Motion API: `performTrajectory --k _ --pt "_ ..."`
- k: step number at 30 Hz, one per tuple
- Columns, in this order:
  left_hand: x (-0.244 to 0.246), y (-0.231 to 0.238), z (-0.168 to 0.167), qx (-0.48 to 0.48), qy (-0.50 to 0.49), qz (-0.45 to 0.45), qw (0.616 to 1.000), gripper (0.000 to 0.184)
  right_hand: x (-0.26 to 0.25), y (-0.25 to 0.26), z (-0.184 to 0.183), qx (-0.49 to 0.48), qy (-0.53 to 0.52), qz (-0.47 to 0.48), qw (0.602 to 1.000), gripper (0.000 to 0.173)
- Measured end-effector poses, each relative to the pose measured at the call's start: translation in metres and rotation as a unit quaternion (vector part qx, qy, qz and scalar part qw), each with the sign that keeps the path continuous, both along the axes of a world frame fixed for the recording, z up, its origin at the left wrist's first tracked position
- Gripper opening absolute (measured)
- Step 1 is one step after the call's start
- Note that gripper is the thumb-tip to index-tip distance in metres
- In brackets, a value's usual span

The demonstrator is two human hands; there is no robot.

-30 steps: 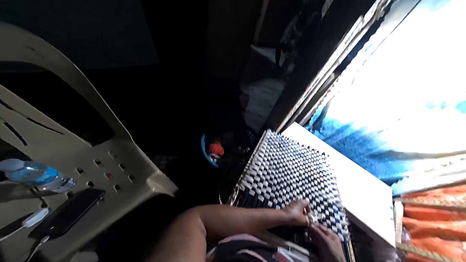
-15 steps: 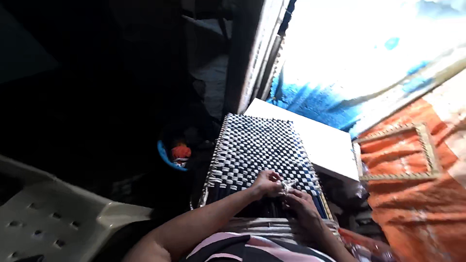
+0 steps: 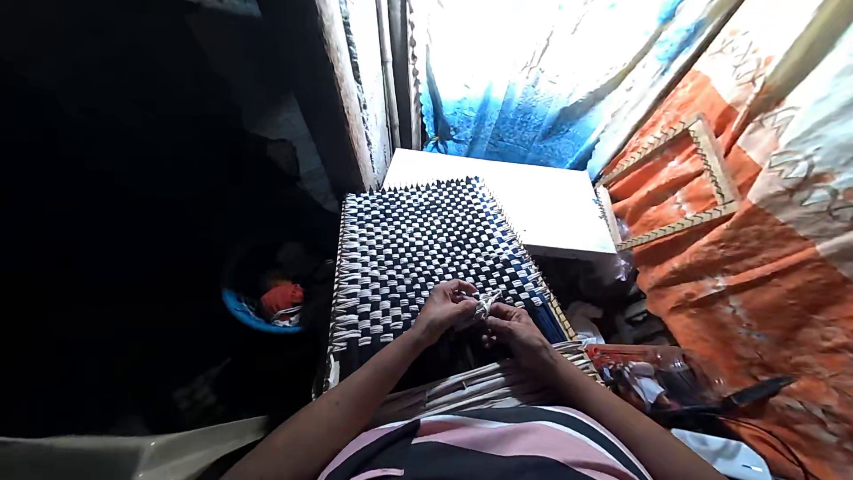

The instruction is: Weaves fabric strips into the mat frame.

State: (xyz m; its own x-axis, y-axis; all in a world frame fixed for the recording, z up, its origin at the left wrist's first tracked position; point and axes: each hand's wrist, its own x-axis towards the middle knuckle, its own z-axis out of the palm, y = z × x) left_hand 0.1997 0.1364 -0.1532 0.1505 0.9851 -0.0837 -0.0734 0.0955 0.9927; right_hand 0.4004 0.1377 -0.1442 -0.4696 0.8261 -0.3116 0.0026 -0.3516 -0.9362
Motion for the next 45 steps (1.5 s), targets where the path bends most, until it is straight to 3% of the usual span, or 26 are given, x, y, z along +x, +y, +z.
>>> performTrajectory --k 5,10,14,23,26,29,32,36,41,45 --pt "-0.002 -0.002 -0.001 -0.012 -0.001 -0.027 1.0 0.023 -0.002 0.0 0.0 -0.025 -0.02 -0.025 0.999 0.01" --pt "-0.003 0.0 0.0 -0.001 0.095 -0.082 0.992 0.059 -0.003 0.001 0.0 -0.025 -0.025 -0.025 0.999 0.008" --pt "0.001 -0.001 -0.004 0.05 0.176 -0.067 0.981 0.068 -0.003 0.001 -0.002 -0.021 -0.022 -0.035 0.999 0.01" --pt "0.004 -0.008 -0.007 0.067 0.051 -0.005 0.996 0.055 -0.003 0.0 0.003 -0.043 -0.03 -0.054 0.997 0.009" --pt "0.004 -0.008 -0.006 0.05 0.036 0.005 0.998 0.054 -0.001 0.001 0.004 -0.046 -0.015 -0.054 0.997 0.02" --pt "0.007 -0.01 -0.004 0.017 0.03 -0.024 0.999 0.059 -0.004 0.005 0.005 -0.064 -0.025 -0.066 0.995 0.023" --pt "0.008 -0.011 -0.003 0.01 0.049 -0.066 0.997 0.06 -0.007 0.007 0.009 -0.063 -0.048 -0.1 0.992 0.014" --pt "0.005 -0.008 -0.004 -0.028 0.032 -0.058 0.997 0.057 0.0 0.013 0.019 -0.109 0.028 -0.132 0.985 0.019" --pt "0.005 -0.007 -0.006 -0.043 -0.004 -0.055 0.998 0.055 0.01 0.028 0.039 -0.167 0.076 -0.175 0.967 0.013" --pt "0.004 -0.006 -0.012 -0.047 -0.012 -0.063 0.997 0.052 0.037 0.049 0.047 -0.117 0.103 -0.182 0.971 0.022"
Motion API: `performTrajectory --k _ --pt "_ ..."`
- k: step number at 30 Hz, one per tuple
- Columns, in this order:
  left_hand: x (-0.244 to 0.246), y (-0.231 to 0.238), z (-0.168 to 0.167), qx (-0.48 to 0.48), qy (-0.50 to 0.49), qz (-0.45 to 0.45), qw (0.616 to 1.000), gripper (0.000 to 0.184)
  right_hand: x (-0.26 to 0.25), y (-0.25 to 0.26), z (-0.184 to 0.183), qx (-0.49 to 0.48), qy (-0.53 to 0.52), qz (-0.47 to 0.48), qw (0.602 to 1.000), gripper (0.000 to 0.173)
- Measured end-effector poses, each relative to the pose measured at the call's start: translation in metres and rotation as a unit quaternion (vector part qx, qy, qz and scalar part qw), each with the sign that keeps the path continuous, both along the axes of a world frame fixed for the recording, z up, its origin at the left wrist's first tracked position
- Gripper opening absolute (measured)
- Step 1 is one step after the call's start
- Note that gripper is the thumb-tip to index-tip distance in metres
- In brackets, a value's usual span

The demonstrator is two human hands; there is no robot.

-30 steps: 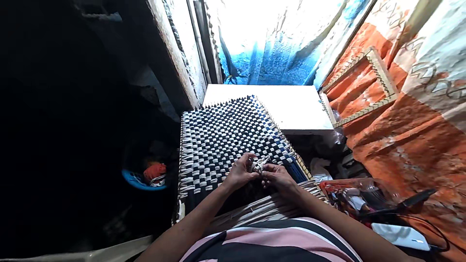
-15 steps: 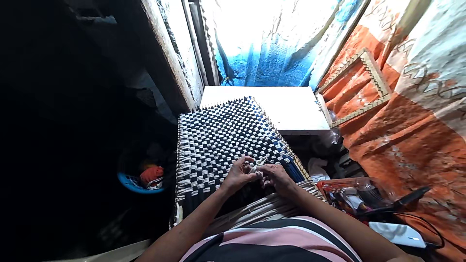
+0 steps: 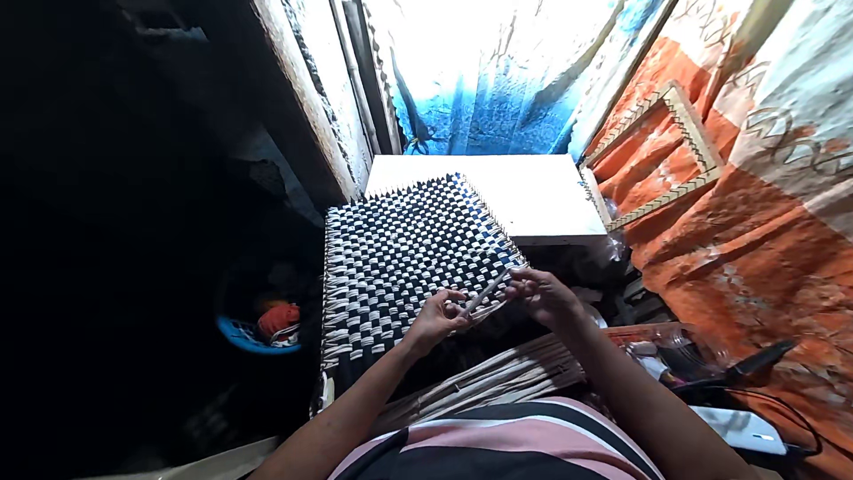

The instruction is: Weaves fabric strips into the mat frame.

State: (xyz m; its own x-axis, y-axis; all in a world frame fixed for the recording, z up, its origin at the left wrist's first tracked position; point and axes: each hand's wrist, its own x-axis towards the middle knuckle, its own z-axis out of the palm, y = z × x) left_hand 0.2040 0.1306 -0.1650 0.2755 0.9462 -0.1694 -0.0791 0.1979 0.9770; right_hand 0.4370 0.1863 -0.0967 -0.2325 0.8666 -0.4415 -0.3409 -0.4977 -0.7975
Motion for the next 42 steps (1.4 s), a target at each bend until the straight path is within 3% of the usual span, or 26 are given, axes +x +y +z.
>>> performTrajectory --k 5,10,16,21,26,33,42 --pt "0.001 0.001 -0.003 0.014 -0.012 0.004 1.0 0.039 0.027 0.016 -0.002 0.016 0.028 0.039 0.999 0.029" --pt "0.006 0.0 0.002 0.022 0.031 0.011 0.999 0.035 0.035 0.022 -0.013 0.077 -0.048 0.107 0.99 0.022" --pt "0.0 0.005 0.006 0.076 0.061 -0.034 0.995 0.017 0.043 0.02 0.0 0.14 -0.107 0.128 0.976 0.019" --pt "-0.013 0.013 0.017 0.088 0.134 -0.067 0.985 0.023 0.05 0.019 0.0 0.148 -0.083 0.131 0.977 0.018" --pt "-0.019 0.016 0.003 0.161 0.166 -0.009 0.973 0.014 0.054 0.019 -0.005 0.143 -0.064 0.133 0.979 0.019" --pt "-0.007 0.007 -0.007 0.268 0.219 -0.014 0.938 0.016 0.05 0.02 -0.009 0.125 -0.057 0.123 0.983 0.022" --pt "0.004 0.001 -0.009 0.316 0.286 0.025 0.904 0.013 0.052 0.021 -0.012 0.112 -0.034 0.128 0.985 0.022"
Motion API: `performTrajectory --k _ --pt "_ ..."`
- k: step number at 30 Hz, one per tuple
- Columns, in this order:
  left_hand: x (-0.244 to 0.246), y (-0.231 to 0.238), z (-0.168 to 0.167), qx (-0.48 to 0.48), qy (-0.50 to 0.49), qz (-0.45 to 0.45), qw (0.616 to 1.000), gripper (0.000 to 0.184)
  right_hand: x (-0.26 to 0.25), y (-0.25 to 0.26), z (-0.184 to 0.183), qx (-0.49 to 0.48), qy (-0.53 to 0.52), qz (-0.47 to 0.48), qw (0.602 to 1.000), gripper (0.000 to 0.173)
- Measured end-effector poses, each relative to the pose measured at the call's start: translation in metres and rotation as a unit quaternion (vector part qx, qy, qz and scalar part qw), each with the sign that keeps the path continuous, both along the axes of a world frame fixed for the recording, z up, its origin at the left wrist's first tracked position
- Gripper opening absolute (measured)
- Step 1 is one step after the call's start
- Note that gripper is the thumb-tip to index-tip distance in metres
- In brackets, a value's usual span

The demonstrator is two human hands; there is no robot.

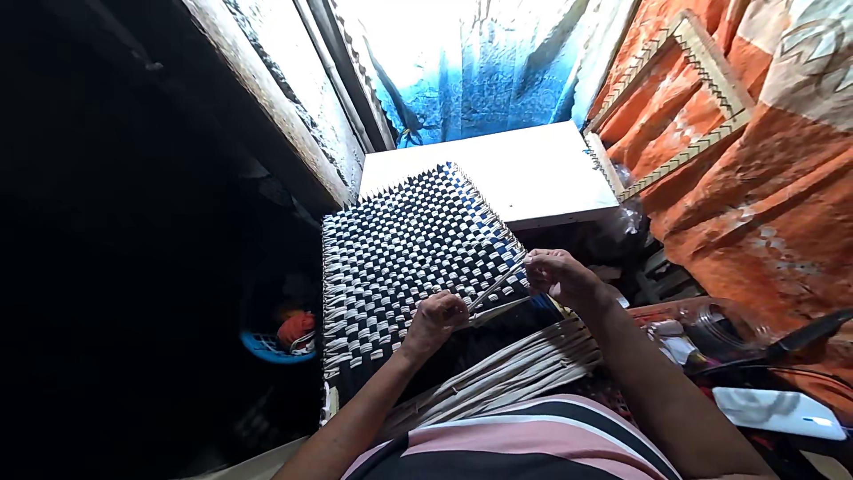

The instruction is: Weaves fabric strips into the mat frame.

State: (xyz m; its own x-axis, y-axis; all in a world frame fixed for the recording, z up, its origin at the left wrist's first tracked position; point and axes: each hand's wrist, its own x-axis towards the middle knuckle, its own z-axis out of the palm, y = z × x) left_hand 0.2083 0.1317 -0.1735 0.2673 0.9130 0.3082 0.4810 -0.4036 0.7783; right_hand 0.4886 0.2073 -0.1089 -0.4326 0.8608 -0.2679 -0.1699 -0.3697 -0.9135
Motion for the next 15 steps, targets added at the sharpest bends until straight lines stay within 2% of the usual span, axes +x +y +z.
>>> performTrajectory --k 9,12,15 --pt "0.001 -0.003 0.009 0.021 0.064 -0.024 0.997 0.013 -0.003 0.001 0.0 -0.02 -0.034 -0.016 0.999 0.023" --pt "-0.004 0.0 0.016 -0.036 0.0 -0.039 0.999 0.014 -0.002 0.003 -0.004 -0.045 -0.02 -0.033 0.998 0.023" --pt "-0.012 0.004 0.021 -0.147 -0.089 -0.042 0.984 0.013 -0.001 0.003 -0.002 -0.076 -0.019 -0.062 0.995 0.022"
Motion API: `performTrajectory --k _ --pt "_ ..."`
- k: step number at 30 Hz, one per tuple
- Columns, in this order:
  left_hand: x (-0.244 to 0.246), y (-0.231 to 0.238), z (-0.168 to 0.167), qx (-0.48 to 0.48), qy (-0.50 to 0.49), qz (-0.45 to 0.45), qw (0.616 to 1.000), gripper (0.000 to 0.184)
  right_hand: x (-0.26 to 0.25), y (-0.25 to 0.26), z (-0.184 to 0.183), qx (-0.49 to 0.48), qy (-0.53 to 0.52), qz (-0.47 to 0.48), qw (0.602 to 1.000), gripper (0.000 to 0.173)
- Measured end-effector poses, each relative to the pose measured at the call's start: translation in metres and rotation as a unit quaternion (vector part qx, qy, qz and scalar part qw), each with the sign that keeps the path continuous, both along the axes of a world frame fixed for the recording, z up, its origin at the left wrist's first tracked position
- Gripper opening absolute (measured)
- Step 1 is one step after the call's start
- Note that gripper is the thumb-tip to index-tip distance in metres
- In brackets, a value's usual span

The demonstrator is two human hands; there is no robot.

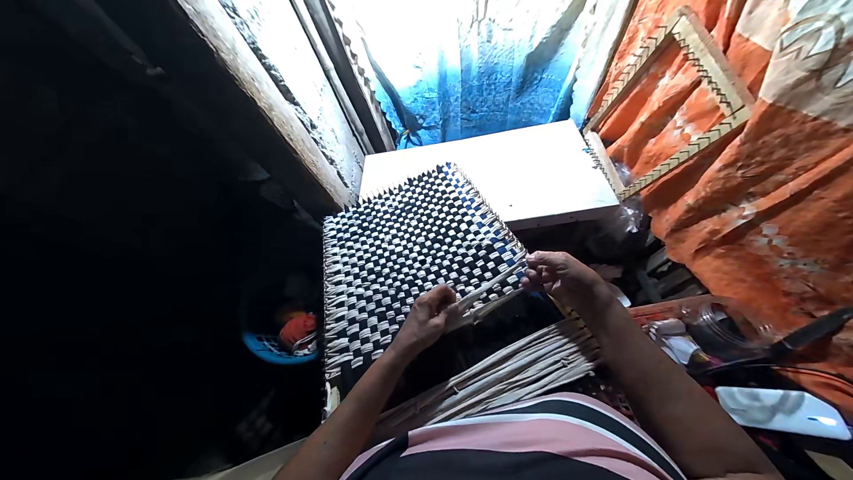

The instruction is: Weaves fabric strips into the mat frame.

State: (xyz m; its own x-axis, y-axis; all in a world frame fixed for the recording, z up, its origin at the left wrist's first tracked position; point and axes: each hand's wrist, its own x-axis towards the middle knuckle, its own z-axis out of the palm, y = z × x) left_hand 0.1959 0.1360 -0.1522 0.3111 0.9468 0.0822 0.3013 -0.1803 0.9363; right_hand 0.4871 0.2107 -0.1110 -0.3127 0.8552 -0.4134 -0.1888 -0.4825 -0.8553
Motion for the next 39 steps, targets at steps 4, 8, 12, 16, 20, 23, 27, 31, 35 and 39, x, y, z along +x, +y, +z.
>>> performTrajectory --k 4,8,12,16,20,23,27,31,35,39 --pt "0.0 0.001 0.001 -0.086 -0.094 0.015 0.992 0.005 0.001 -0.001 0.005 -0.034 0.02 -0.002 0.999 0.025" --pt "-0.006 0.006 0.005 -0.103 -0.071 -0.009 0.992 0.023 0.002 0.0 0.003 -0.015 0.024 0.015 0.999 0.025" --pt "-0.008 0.011 0.008 -0.081 -0.009 -0.041 0.996 0.015 0.002 -0.001 0.004 -0.005 0.013 0.013 1.0 0.023" --pt "-0.003 0.016 0.005 -0.054 0.07 -0.035 0.995 0.018 0.0 0.0 0.008 -0.004 0.002 0.014 1.0 0.021" --pt "0.007 0.015 0.0 -0.036 0.058 -0.047 0.997 0.016 -0.007 0.004 0.017 -0.041 0.01 -0.013 0.999 0.024" --pt "0.015 0.012 -0.002 -0.054 -0.034 -0.023 0.998 0.006 -0.015 0.006 0.024 -0.1 0.03 -0.081 0.991 0.02" --pt "0.011 0.011 -0.002 -0.106 -0.113 0.021 0.988 0.002 -0.019 0.009 0.021 -0.123 0.041 -0.121 0.984 0.017" --pt "0.01 0.012 -0.006 -0.105 -0.129 -0.001 0.986 0.005 -0.021 0.007 0.021 -0.123 0.041 -0.133 0.983 0.015" --pt "0.013 0.011 -0.008 -0.075 -0.117 0.007 0.99 0.009 -0.022 0.007 0.022 -0.13 0.037 -0.136 0.981 0.015" --pt "0.016 0.01 -0.012 -0.018 -0.08 0.021 0.996 0.007 -0.024 0.005 0.029 -0.129 0.034 -0.145 0.98 0.016"
